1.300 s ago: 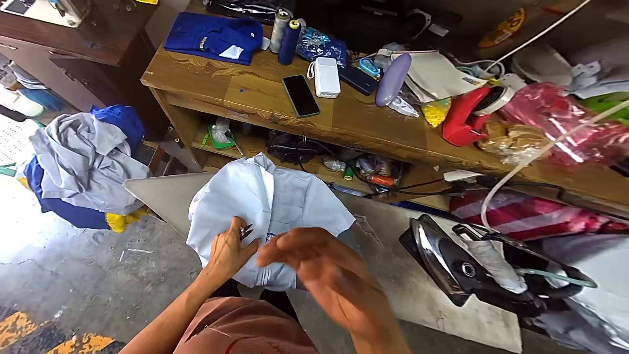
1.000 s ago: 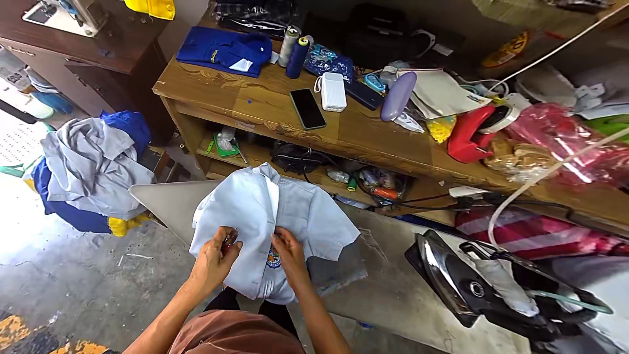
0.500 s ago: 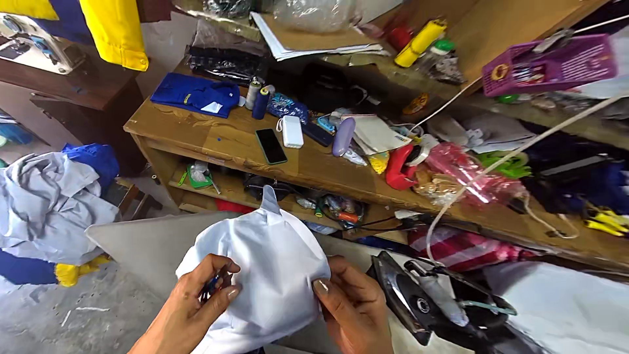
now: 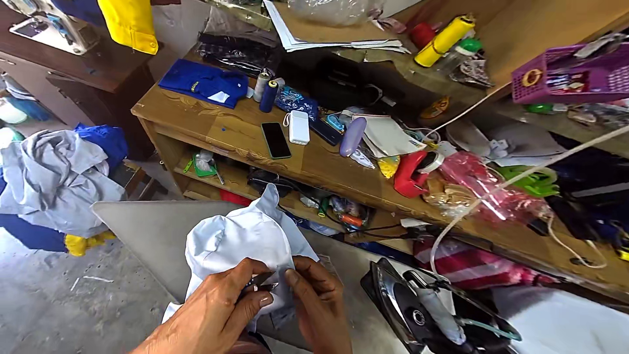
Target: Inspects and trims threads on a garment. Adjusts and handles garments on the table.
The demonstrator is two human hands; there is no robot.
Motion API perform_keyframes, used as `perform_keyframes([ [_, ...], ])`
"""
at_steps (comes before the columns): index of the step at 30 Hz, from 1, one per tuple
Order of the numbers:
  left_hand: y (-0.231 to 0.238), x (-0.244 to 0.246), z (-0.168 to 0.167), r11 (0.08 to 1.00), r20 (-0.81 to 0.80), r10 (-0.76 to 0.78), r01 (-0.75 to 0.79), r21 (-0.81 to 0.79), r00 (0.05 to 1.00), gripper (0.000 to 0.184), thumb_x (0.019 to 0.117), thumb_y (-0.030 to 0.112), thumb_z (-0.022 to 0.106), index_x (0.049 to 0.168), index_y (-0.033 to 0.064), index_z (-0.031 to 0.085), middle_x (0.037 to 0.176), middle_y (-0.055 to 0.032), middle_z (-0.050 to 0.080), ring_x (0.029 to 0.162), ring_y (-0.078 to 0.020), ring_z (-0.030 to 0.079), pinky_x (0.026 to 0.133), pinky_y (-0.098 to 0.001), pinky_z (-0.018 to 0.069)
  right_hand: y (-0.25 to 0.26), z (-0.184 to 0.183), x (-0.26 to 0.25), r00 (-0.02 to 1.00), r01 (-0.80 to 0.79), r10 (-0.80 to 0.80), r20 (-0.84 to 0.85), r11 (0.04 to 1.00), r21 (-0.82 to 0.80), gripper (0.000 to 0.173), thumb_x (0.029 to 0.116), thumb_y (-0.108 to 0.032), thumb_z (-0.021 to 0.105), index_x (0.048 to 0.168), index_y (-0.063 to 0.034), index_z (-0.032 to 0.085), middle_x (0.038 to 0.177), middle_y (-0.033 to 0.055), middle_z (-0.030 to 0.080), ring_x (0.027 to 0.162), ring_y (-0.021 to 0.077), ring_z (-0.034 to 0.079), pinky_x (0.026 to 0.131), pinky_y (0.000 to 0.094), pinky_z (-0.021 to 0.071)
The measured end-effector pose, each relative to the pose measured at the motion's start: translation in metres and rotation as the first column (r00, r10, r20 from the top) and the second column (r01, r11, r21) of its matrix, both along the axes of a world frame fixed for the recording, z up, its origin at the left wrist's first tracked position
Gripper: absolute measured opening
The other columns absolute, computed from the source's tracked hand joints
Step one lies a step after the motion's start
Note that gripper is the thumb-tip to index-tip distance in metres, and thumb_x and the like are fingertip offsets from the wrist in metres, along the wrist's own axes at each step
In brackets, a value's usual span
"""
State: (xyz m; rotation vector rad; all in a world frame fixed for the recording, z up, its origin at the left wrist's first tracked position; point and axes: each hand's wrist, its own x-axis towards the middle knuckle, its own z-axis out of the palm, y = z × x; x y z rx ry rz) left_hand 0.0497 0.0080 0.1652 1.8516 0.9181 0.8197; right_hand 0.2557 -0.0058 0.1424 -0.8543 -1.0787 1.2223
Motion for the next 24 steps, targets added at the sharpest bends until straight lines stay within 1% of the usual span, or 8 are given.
perform_keyframes([
  [2, -0.002, 0.002, 0.003, 0.999, -0.029, 0.034, -0.033, 0.029, 0.999, 0.034, 0.1075, 0.039, 0.051, 0.121, 0.0093, 0.062, 0.080, 0.0003, 0.063, 0.063, -0.0028, 0.057, 0.058, -0.0188, 0.0498, 0.000, -0.001, -0.002, 1.000, -0.008, 0.008, -0.016, 1.000, -0.015, 0.015, 0.0965, -0.009, 0.069, 0.109, -0.0031, 0.075, 0.094, 0.0037, 0.076, 0.083, 0.0065, 0.071, 0.077, 0.0242, 0.0608],
  [6, -0.009, 0.006, 0.001, 0.999, -0.065, 0.042, -0.040, 0.029, 0.997, 0.030, 0.1065, 0.034, 0.052, 0.117, 0.0083, 0.062, 0.076, -0.0003, 0.060, 0.061, -0.0048, 0.054, 0.056, -0.0198, 0.0474, -0.001, -0.001, -0.003, 1.000, -0.022, 0.022, -0.002, 0.999, -0.029, 0.015, 0.0945, -0.005, 0.069, 0.108, -0.0024, 0.075, 0.093, 0.0043, 0.075, 0.083, 0.0063, 0.071, 0.076, 0.0241, 0.0609],
  [8, -0.013, 0.007, -0.001, 0.999, -0.061, 0.044, -0.043, 0.017, 0.997, 0.029, 0.1068, 0.033, 0.052, 0.118, 0.0080, 0.062, 0.077, -0.0008, 0.060, 0.062, -0.0053, 0.055, 0.057, -0.0203, 0.0479, -0.001, -0.001, -0.003, 1.000, -0.024, 0.024, -0.003, 0.999, -0.022, 0.014, 0.0946, -0.005, 0.069, 0.107, -0.0022, 0.074, 0.092, 0.0039, 0.075, 0.082, 0.0059, 0.070, 0.075, 0.0235, 0.0605],
  [13, -0.017, 0.009, -0.006, 0.997, -0.061, 0.076, -0.075, 0.023, 0.995, 0.029, 0.1072, 0.032, 0.050, 0.118, 0.0078, 0.063, 0.079, -0.0014, 0.062, 0.063, -0.0054, 0.057, 0.058, -0.0201, 0.0490, -0.003, -0.003, -0.003, 0.999, -0.045, 0.045, -0.013, 0.999, -0.004, 0.013, 0.0948, -0.004, 0.067, 0.106, -0.0016, 0.073, 0.094, 0.0043, 0.074, 0.084, 0.0066, 0.070, 0.077, 0.0236, 0.0599],
  [19, -0.019, 0.009, -0.008, 0.997, -0.078, 0.076, -0.074, 0.028, 0.994, 0.030, 0.1077, 0.033, 0.049, 0.119, 0.0082, 0.063, 0.079, -0.0014, 0.062, 0.063, -0.0062, 0.056, 0.058, -0.0212, 0.0491, -0.005, -0.004, -0.003, 0.998, -0.053, 0.053, -0.015, 0.999, 0.006, 0.013, 0.0949, -0.003, 0.067, 0.106, -0.0015, 0.073, 0.095, 0.0040, 0.073, 0.085, 0.0067, 0.069, 0.079, 0.0236, 0.0597],
  [24, -0.018, 0.008, -0.007, 0.997, -0.070, 0.073, -0.072, 0.019, 0.995, 0.031, 0.1082, 0.033, 0.049, 0.120, 0.0085, 0.063, 0.080, -0.0003, 0.062, 0.064, -0.0040, 0.056, 0.059, -0.0189, 0.0487, -0.004, -0.004, -0.004, 0.999, -0.047, 0.047, 0.010, 0.999, 0.023, 0.011, 0.0951, -0.004, 0.067, 0.105, -0.0017, 0.073, 0.095, 0.0034, 0.072, 0.085, 0.0063, 0.069, 0.078, 0.0228, 0.0593],
])
